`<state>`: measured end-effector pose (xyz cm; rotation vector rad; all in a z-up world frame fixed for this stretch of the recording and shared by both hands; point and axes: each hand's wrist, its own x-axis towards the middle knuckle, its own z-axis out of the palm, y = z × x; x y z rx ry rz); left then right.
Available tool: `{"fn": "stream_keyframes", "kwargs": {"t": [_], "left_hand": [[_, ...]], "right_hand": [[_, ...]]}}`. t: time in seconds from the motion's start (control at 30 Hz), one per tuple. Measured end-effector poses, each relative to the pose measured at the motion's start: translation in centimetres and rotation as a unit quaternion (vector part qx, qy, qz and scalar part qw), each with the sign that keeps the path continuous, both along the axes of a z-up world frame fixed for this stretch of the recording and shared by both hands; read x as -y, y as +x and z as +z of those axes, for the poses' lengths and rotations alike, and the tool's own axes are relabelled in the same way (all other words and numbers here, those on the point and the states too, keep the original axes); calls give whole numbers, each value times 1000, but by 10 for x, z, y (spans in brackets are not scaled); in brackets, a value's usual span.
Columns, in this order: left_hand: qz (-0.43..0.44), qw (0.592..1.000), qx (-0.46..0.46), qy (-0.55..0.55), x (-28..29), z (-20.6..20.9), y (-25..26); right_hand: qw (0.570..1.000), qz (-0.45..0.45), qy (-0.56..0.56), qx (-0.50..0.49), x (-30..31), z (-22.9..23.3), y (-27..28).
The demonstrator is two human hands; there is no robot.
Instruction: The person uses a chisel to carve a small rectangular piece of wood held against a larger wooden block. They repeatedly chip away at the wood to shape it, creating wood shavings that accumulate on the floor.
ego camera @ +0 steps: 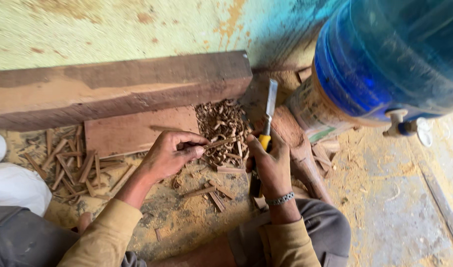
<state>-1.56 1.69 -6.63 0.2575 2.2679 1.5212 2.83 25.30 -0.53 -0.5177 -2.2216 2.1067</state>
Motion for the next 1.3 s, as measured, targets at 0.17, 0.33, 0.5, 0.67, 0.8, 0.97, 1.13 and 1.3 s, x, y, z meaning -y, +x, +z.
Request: {"fn": "stream_keyframes", "kwargs": {"t": [0.17,0.33,0.5,0.67,0.8,0.97,1.13,1.3], "left_hand": [[38,990,12,134,10,5,1],[14,987,-1,162,5,1,2],[19,982,-132,136,0,-2,3],[69,960,-185,201,4,11,1],[73,947,-163,269,4,29,7],[66,926,-117,352,1,42,11],[68,919,-102,376,-2,42,11],[39,921,-109,371,-1,40,12]], "right_hand": [[989,-6,-144,11,9,9,9],[987,45,-137,-76,28,10,17],[986,51,-142,-77,38,7,22],[991,71,-89,-70,38,6,19],[993,84,-29,-78,44,6,20],[994,85,-25,-65,53,4,22],[994,85,-51,-54,55,2,22],[994,84,-45,-46,56,3,21]]}}
